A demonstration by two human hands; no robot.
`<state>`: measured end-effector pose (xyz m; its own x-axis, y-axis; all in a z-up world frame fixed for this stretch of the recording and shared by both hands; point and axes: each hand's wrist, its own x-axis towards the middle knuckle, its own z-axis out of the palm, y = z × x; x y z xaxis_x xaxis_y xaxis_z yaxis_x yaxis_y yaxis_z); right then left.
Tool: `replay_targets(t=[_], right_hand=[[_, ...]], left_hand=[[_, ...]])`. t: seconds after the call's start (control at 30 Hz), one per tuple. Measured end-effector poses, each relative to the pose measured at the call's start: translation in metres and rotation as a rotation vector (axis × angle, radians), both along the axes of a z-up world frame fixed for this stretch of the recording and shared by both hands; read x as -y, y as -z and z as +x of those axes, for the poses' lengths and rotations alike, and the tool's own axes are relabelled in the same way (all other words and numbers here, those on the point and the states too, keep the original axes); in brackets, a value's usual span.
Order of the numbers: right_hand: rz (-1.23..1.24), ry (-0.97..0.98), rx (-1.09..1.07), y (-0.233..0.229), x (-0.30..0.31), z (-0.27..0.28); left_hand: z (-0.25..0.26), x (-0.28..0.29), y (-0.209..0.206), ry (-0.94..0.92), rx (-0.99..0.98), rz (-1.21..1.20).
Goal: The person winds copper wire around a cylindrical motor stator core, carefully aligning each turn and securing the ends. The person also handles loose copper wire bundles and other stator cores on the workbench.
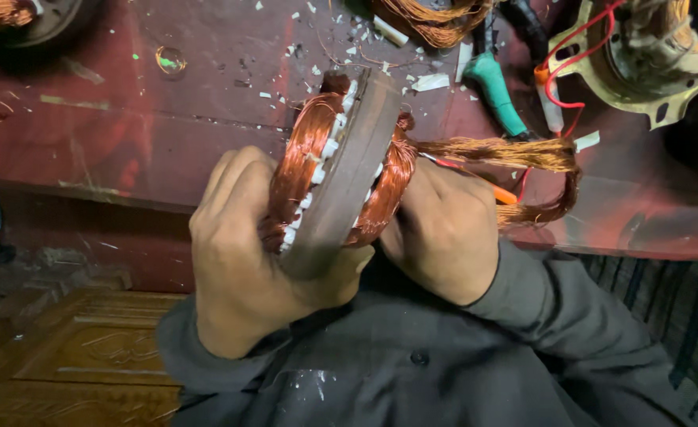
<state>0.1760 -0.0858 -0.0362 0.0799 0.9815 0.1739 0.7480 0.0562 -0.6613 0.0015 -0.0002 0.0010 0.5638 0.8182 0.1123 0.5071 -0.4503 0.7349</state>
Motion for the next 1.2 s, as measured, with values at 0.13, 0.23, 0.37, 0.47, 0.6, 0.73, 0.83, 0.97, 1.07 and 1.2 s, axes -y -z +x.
replay_targets(t=[0.13,0.23,0.37,0.47,0.6,0.73,0.83,0.97,1.07,1.2], right_hand=[[-0.009,0.013,0.039,0.002,0.002,-0.001],[-0.056,0.004,0.013,0.002,0.001,0.002],[-0.101,-0.016,-0.043,-0.001,0.003,0.004],[-0.115,-0.027,-0.049,-0.004,0.002,0.006],[-0.118,-0.031,-0.014,-0.012,-0.004,0.006],[-0.033,0.004,0.101,-0.025,-0.006,0.007],[0.012,0.048,0.124,-0.023,-0.005,0.003],[-0.029,0.023,-0.032,-0.011,-0.007,0.007],[-0.037,-0.01,-0.083,-0.005,-0.005,0.009],[-0.06,-0.035,-0.027,-0.008,-0.006,0.012]], left_hand=[[-0.002,0.003,0.002,0.006,-0.001,0.011],[-0.002,0.003,0.004,-0.001,0.001,0.033],[-0.003,0.003,0.004,0.007,-0.009,0.052],[-0.004,0.002,0.003,0.004,-0.013,0.052],[-0.005,0.002,0.004,0.0,-0.013,0.073],[-0.003,0.003,0.005,-0.007,0.002,0.074],[-0.003,0.005,0.005,0.004,0.003,0.055],[-0.001,0.007,0.005,-0.019,-0.002,0.043],[0.0,0.008,0.004,-0.009,-0.012,0.059],[0.0,0.007,0.004,-0.012,-0.028,0.067]])
